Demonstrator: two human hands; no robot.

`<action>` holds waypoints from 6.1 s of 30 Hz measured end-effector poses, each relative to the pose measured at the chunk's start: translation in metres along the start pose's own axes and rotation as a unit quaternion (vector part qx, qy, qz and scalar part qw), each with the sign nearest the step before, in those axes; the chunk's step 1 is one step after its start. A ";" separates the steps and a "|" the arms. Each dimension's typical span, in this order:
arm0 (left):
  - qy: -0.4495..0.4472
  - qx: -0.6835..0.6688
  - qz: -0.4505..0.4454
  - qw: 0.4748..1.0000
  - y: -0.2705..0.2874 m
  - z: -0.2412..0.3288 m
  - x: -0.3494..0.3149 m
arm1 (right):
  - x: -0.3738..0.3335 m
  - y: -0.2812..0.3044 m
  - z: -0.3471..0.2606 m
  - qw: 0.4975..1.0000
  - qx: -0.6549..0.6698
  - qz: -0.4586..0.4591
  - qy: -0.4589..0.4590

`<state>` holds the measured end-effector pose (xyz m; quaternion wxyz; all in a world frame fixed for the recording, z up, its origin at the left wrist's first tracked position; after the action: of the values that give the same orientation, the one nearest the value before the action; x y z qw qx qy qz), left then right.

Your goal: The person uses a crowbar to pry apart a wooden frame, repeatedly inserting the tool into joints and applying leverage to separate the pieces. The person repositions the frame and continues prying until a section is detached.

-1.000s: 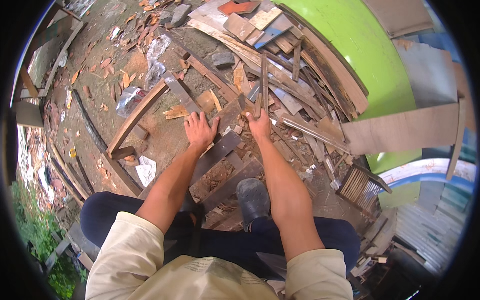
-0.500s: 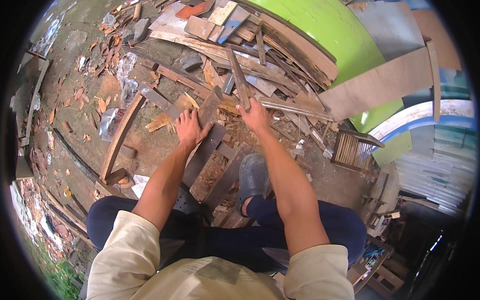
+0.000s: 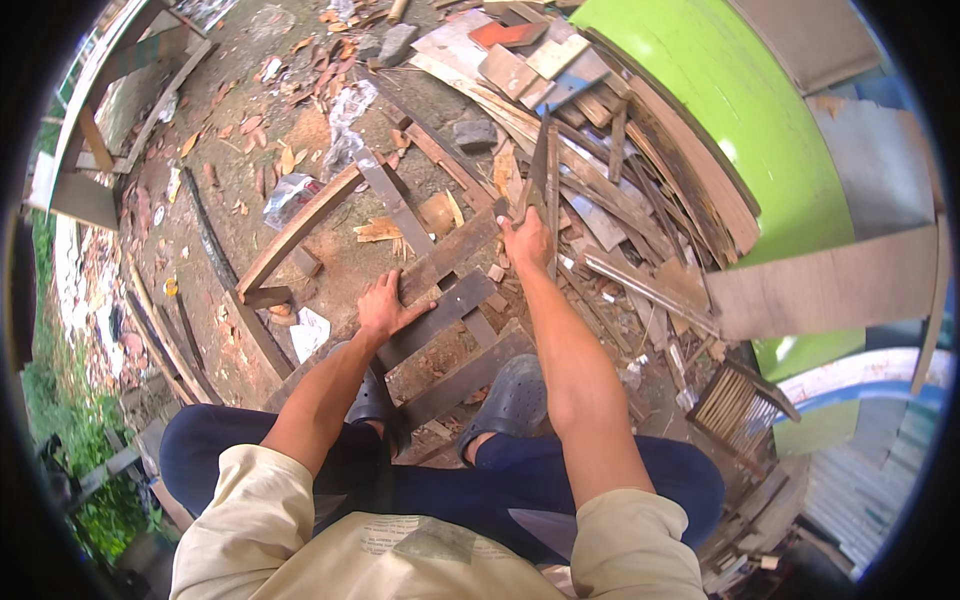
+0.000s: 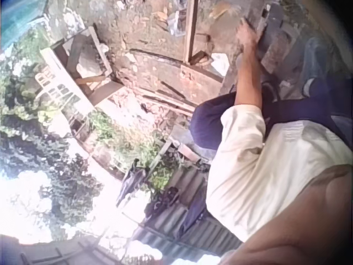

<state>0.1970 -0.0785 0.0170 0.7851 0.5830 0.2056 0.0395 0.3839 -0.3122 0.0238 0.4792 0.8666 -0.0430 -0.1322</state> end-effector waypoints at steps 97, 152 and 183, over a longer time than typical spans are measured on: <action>-0.050 -0.010 0.047 0.998 -0.012 0.087 0.090 | -0.109 0.134 0.020 0.969 0.150 -0.146 0.128; -0.007 -0.057 0.041 0.997 -0.021 0.075 0.098 | -0.117 0.178 -0.063 0.974 0.088 -0.198 0.073; 0.002 -0.014 0.025 1.000 -0.015 0.079 0.101 | -0.117 0.190 -0.042 0.969 0.147 -0.188 0.066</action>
<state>0.3151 -0.1236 -0.0062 0.7916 0.5764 0.1925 0.0632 0.2931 -0.3564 0.2269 0.3152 0.9268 0.1334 -0.1547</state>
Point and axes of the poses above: each hand's wrist, its own x-axis towards the middle knuckle, its own y-axis out of the back of the hand, z = x × y, the point moved 1 cm from there along x, towards the middle knuckle, and after that the axes turned 12 degrees about z, right-handed, at the moved point
